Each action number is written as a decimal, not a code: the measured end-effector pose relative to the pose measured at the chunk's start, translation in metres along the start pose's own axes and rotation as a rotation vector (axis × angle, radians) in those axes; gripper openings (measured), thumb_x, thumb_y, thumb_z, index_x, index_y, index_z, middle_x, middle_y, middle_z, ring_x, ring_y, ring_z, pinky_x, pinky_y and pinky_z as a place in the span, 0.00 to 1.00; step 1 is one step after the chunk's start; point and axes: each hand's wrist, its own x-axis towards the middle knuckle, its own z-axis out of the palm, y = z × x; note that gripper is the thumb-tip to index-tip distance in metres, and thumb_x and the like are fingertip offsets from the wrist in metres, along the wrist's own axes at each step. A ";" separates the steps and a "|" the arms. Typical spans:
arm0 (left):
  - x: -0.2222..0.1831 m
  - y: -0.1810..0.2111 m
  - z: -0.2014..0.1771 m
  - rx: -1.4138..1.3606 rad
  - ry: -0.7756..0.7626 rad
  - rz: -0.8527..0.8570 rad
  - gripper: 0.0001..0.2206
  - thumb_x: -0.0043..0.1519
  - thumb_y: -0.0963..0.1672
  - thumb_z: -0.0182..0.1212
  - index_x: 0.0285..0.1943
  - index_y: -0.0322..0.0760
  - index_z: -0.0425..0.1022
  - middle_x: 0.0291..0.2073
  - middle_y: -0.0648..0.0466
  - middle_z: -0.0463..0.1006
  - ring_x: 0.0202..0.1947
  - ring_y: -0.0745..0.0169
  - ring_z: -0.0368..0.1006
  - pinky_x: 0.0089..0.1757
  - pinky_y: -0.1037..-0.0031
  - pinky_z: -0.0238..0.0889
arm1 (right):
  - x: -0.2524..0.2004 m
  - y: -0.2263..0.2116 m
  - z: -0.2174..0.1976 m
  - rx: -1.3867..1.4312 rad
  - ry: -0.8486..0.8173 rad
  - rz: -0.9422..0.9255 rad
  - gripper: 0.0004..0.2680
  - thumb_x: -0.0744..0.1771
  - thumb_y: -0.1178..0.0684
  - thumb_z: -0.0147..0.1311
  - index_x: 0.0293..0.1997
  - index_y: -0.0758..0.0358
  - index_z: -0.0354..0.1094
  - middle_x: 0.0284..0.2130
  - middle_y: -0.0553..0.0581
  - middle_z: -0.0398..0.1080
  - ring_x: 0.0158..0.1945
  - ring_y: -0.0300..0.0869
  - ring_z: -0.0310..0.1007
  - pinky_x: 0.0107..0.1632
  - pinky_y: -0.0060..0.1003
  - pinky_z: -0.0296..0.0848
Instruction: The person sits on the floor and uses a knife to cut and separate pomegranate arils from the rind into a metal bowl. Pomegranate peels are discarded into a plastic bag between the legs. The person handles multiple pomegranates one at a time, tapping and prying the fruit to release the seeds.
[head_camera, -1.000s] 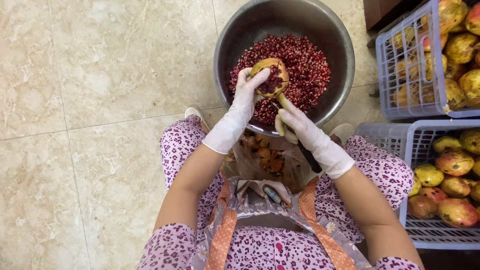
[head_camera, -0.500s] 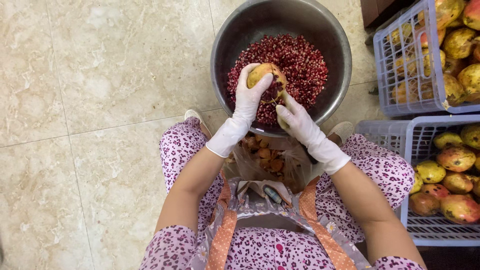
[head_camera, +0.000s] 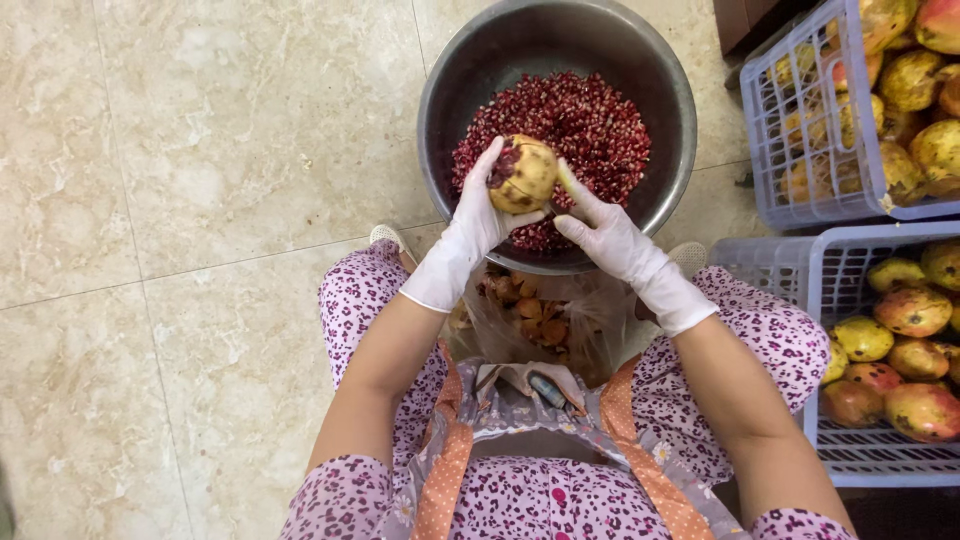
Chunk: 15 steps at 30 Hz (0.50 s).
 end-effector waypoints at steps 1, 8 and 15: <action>0.001 -0.001 0.000 -0.055 -0.001 -0.050 0.37 0.58 0.64 0.57 0.64 0.37 0.73 0.53 0.41 0.78 0.50 0.43 0.74 0.47 0.53 0.72 | 0.000 0.000 -0.006 -0.081 0.004 -0.013 0.25 0.74 0.49 0.50 0.81 0.47 0.39 0.55 0.65 0.70 0.50 0.43 0.71 0.53 0.40 0.70; 0.014 -0.009 -0.012 0.168 -0.024 0.342 0.33 0.58 0.59 0.63 0.64 0.34 0.70 0.55 0.44 0.77 0.55 0.51 0.76 0.55 0.61 0.73 | 0.004 -0.028 0.001 0.353 -0.216 0.706 0.29 0.70 0.41 0.46 0.81 0.46 0.36 0.22 0.50 0.63 0.25 0.35 0.62 0.30 0.32 0.67; 0.018 -0.019 -0.012 0.339 0.014 0.648 0.34 0.58 0.51 0.69 0.69 0.34 0.61 0.59 0.46 0.72 0.59 0.56 0.69 0.60 0.65 0.63 | 0.009 -0.056 0.004 0.744 -0.147 0.654 0.28 0.70 0.37 0.40 0.81 0.53 0.40 0.19 0.45 0.57 0.16 0.29 0.46 0.19 0.23 0.47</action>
